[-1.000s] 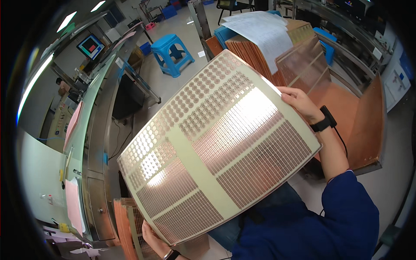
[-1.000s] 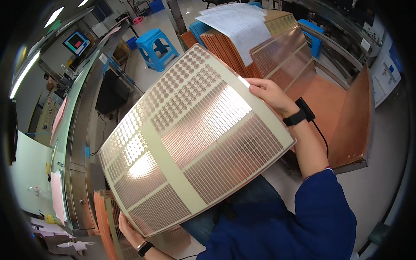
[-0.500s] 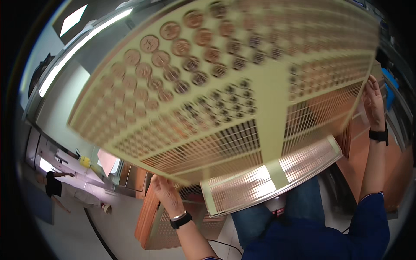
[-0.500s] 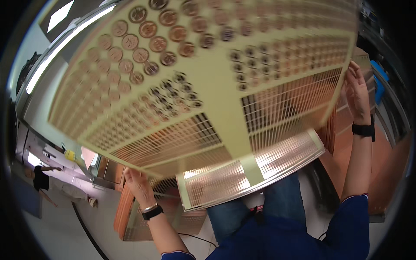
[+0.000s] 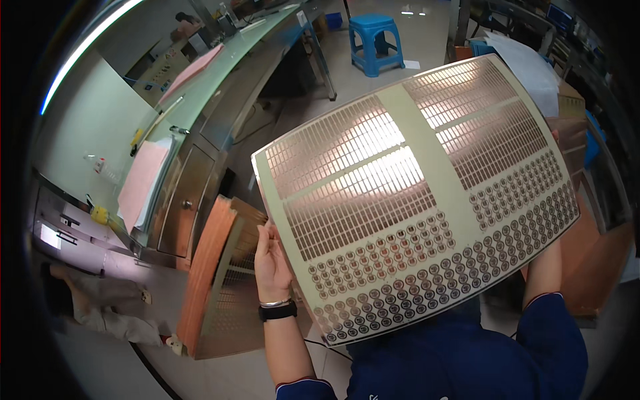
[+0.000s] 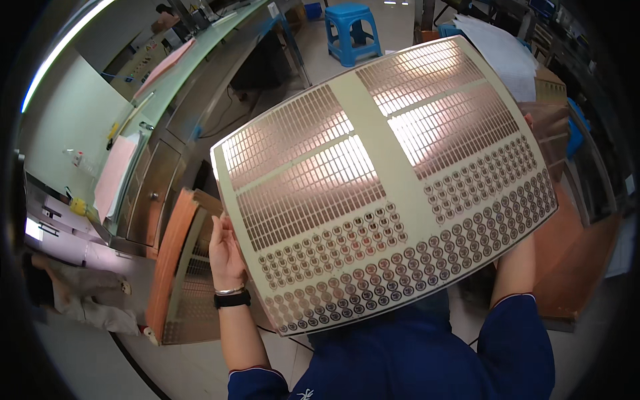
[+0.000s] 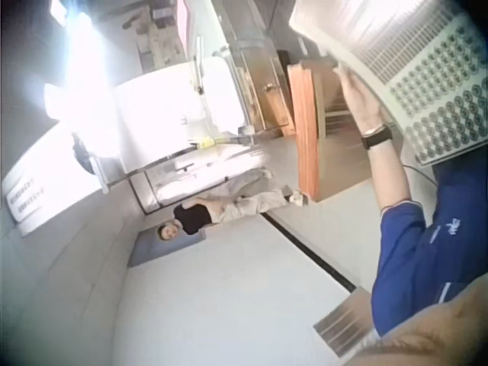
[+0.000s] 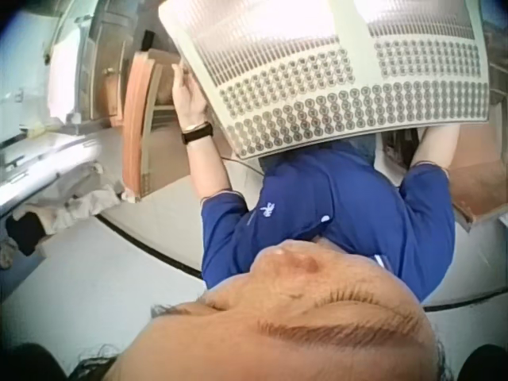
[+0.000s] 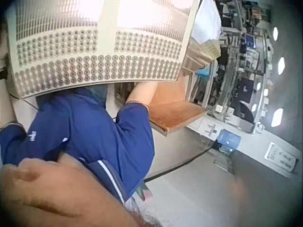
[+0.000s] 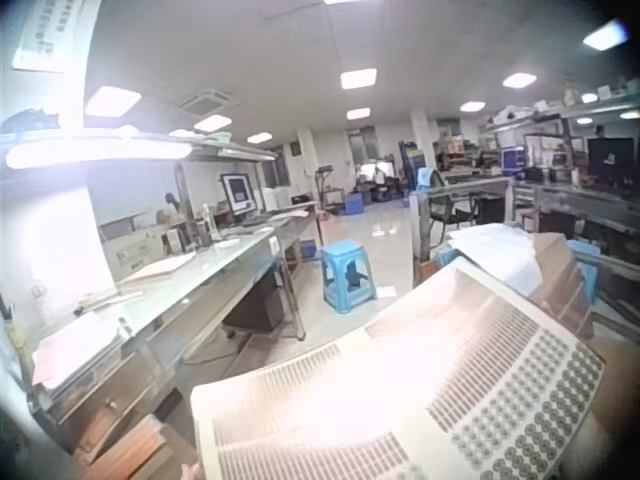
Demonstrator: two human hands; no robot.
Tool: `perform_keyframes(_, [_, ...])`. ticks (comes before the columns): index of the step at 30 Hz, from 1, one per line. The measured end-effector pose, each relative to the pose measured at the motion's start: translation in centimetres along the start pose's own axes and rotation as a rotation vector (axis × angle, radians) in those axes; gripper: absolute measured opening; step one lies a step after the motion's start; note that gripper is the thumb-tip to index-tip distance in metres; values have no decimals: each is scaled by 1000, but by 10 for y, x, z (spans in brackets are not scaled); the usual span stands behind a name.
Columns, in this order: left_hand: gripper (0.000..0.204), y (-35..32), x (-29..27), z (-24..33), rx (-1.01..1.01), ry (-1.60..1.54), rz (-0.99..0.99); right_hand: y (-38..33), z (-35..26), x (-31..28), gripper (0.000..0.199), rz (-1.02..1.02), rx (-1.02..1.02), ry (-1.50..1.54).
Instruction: Inspecting and sorting thin copper-colored patterned metal sheets from a stack.
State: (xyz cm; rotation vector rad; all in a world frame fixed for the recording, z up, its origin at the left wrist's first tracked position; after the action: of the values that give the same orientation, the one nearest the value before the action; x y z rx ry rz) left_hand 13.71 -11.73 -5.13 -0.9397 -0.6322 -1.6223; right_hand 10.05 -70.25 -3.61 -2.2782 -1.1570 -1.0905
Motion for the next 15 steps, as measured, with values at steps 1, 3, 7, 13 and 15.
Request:
perform_keyframes(1, [41, 0, 3, -2, 7, 80, -22, -6, 1, -1, 48, 25, 12, 0])
perform_keyframes(3, [42, 3, -1, -11, 3, 146, -43, -18, -3, -4, 50, 58, 30, 4])
perform_keyframes(7, [42, 1, -13, -13, 71, 240, 205, -38, 0, -15, 52, 142, 79, 36])
perform_keyframes(13, [42, -1, -19, -2, 151, 295, 256, -58, -29, -59, 62, -32, -7, 97])
perform_keyframes(15, [41, -1, -23, 1, 177, 257, 262, -70, -36, -58, 61, -429, 110, 182])
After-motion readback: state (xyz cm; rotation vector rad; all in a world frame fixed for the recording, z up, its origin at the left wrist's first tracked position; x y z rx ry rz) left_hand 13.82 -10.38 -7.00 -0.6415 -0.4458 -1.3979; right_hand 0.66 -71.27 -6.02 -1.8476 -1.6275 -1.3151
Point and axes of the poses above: each hand's wrist, its own y-axis towards the middle knuckle, its own x-axis out of the palm, z = x × y, the point moved 2 cm from there along y, towards the middle knuckle, and after that the axes turned 4 degrees about y, right-handed, at the moved point
